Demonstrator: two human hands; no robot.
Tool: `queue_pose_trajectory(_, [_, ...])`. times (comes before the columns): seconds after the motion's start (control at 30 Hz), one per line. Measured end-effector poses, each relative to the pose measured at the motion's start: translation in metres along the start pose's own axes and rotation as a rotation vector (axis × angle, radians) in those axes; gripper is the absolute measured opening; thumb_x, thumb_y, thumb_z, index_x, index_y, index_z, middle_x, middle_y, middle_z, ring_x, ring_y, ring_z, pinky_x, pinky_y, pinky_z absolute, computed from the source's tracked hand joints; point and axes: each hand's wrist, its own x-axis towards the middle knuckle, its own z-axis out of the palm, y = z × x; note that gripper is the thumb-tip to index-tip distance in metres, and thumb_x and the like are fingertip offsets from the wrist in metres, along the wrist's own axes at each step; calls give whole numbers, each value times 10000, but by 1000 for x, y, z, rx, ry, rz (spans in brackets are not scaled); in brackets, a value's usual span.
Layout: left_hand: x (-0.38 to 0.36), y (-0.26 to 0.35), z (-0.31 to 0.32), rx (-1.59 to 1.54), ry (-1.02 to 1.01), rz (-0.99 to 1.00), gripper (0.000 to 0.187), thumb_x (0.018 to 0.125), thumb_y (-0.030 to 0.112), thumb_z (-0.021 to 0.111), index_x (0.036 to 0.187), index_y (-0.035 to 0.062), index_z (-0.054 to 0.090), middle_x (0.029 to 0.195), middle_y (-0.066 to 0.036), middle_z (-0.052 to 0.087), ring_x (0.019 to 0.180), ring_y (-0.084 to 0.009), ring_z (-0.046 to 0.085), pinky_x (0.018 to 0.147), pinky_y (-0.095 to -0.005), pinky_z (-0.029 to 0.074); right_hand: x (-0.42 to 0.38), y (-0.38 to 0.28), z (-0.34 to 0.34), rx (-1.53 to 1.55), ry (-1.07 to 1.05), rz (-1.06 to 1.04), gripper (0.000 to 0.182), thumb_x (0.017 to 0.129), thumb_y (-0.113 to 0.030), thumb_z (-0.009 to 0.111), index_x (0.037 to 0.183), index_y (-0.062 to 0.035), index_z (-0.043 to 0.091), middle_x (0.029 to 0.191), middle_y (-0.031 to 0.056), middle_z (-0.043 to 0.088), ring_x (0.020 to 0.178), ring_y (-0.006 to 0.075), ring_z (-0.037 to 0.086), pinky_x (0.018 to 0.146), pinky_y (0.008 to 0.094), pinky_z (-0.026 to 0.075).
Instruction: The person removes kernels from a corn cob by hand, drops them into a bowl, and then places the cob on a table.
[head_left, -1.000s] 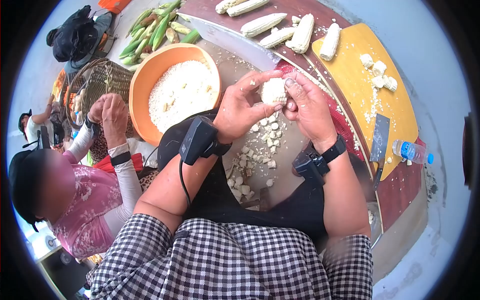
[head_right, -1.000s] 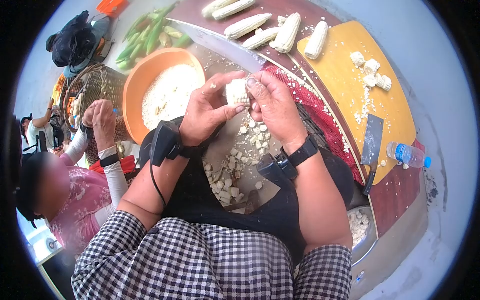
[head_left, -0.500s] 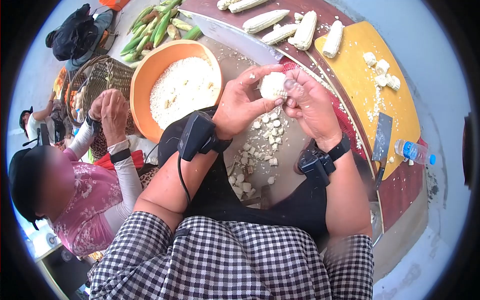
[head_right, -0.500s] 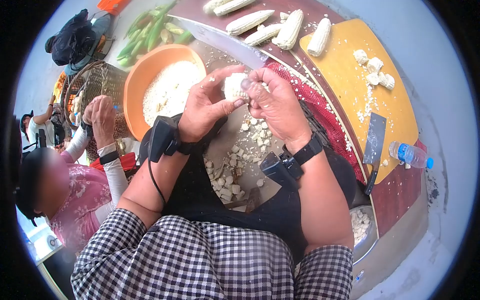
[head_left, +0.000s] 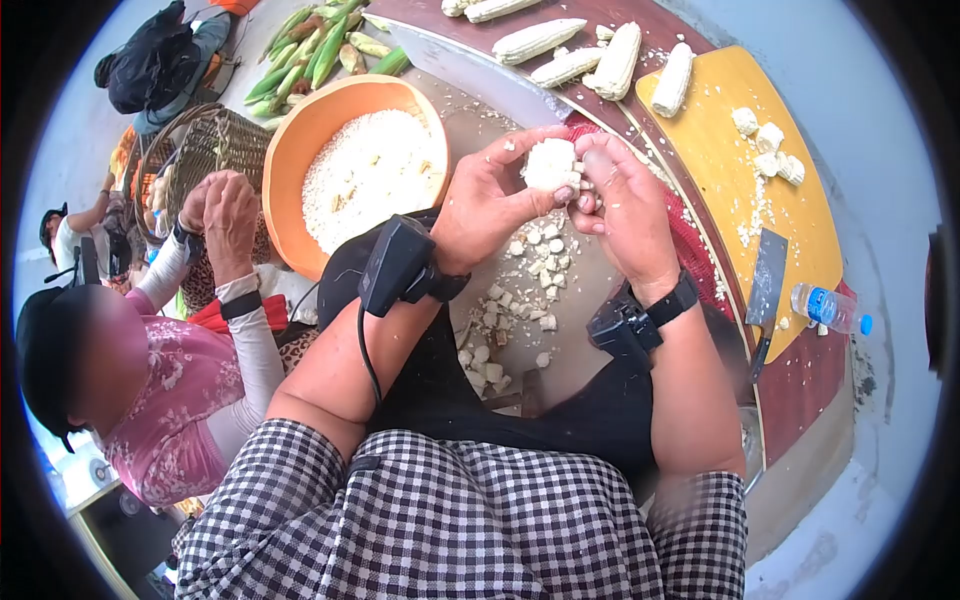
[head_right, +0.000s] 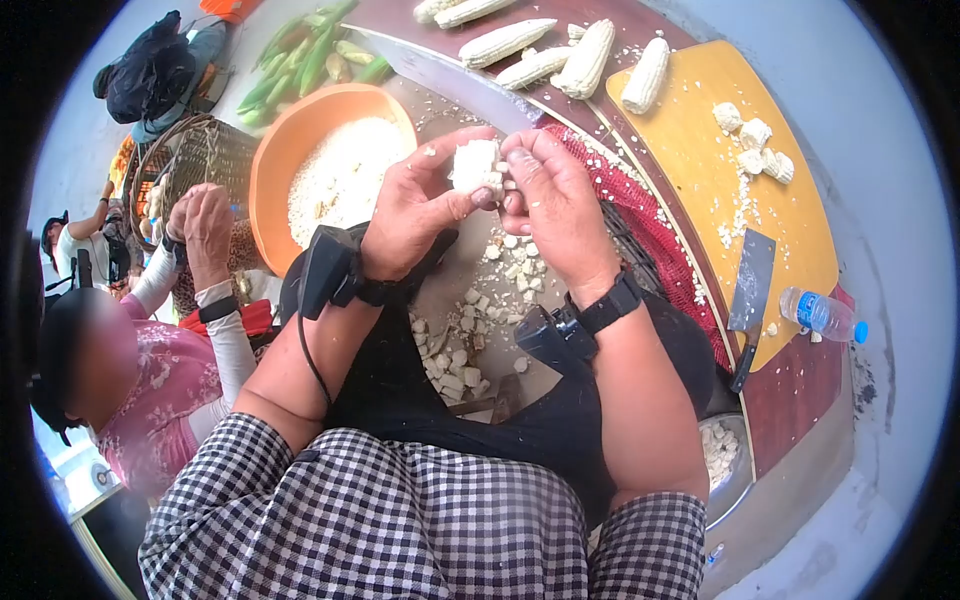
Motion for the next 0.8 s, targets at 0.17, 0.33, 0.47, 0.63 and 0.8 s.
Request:
queue_pose_trajectory(0.17, [1, -5, -6, 213, -16, 77, 518, 820, 14, 689, 1298, -4, 492, 1123, -63, 598, 1032, -135, 559, 920, -299, 448, 1, 1, 2, 18, -32, 18, 199, 957, -250, 559, 1032, -67, 535, 783, -38, 479, 601, 11, 430, 475, 144, 347])
queue_pose_trajectory(0.33, [2, -3, -2, 169, 17, 58, 507, 774, -24, 693, 1257, 32, 550, 1093, -65, 564, 1013, -137, 559, 872, -286, 470, 3, 3, 0, 103, -36, 43, 216, 949, -267, 572, 1020, -66, 535, 760, -43, 468, 601, 7, 414, 474, 136, 332])
queue_pose_trajectory(0.47, [1, -5, -4, 189, 33, 68, 483, 789, 5, 697, 1249, 27, 554, 1094, -73, 576, 1005, -135, 562, 872, -284, 470, 4, 4, -1, 43, -59, 33, 200, 956, -261, 559, 994, -69, 519, 740, -36, 464, 605, 11, 422, 477, 143, 345])
queue_pose_trajectory(0.63, [0, -1, -5, 220, 40, 17, 462, 806, 14, 701, 1244, 18, 554, 1097, -73, 597, 1007, -129, 564, 873, -274, 470, 3, 3, -2, -41, -61, 12, 172, 970, -234, 532, 982, -65, 503, 724, -28, 461, 610, 21, 429, 479, 155, 363])
queue_pose_trajectory(0.8, [-1, 2, 0, 51, 57, -47, 462, 812, 30, 705, 1245, 1, 546, 1074, -56, 619, 991, -126, 573, 881, -281, 474, 3, 3, -2, -15, -52, 25, 152, 972, -210, 523, 991, -60, 504, 723, -27, 460, 614, 18, 432, 483, 154, 373])
